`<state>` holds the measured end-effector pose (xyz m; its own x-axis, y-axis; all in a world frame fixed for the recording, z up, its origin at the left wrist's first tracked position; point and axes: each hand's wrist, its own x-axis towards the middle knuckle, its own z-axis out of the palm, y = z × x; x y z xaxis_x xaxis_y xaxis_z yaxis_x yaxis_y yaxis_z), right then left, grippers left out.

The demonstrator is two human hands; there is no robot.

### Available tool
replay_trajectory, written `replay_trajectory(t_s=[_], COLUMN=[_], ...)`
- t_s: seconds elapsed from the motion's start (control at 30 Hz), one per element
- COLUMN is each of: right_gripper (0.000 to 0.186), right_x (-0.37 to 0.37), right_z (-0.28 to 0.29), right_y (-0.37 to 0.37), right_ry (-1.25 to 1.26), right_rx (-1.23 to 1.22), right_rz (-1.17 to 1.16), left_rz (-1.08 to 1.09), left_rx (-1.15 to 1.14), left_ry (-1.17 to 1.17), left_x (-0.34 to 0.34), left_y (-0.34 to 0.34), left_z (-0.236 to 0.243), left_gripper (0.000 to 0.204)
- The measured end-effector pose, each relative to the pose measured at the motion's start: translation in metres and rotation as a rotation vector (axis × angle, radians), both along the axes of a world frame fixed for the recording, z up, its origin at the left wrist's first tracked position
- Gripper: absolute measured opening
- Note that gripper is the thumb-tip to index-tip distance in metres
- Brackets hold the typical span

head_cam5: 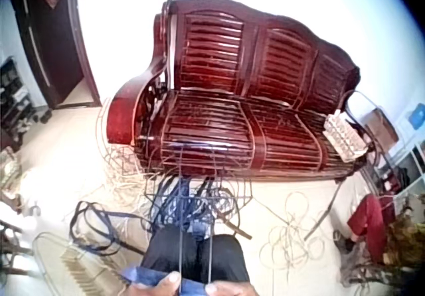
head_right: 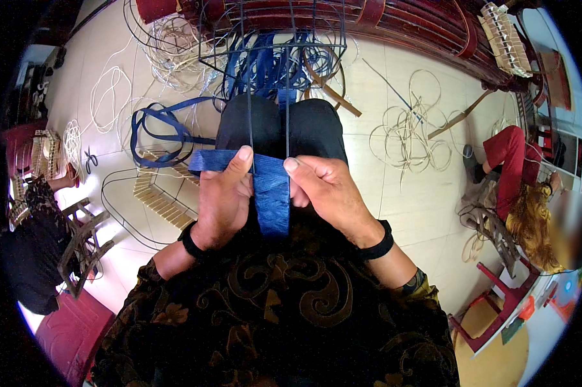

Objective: The person is wrapping a blue strap around a metal wire frame by hand, pulling the strap through the wires and tightening it while seated on the floor.

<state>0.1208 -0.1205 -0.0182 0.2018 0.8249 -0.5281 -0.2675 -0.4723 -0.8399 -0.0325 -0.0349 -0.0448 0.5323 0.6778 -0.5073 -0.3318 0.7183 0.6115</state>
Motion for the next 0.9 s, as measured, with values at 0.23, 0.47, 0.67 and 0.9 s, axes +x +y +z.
replay_trajectory(t_s=[0.23,0.47,0.67,0.9], right_gripper=[0.041,0.032,0.021,0.021], right_x=[-0.008,-0.012,-0.016,-0.009], right_z=[-0.003,-0.003,0.0,0.002], right_y=[-0.002,0.002,0.006,0.007], right_ry=[-0.09,-0.059,0.13,0.073], right_rx=[-0.011,0.034,-0.004,-0.019], right_rz=[0.076,0.079,0.148,0.182], left_rz=[-0.033,0.017,-0.089,-0.122], left_rx=[0.006,0.067,0.308,0.692], left_ry=[0.067,0.165,0.352,0.539], left_x=[-0.002,0.0,-0.009,-0.01], left_y=[0.0,-0.005,0.007,0.021], left_z=[0.005,0.008,0.013,0.029], left_gripper=[0.008,0.028,0.039,0.032])
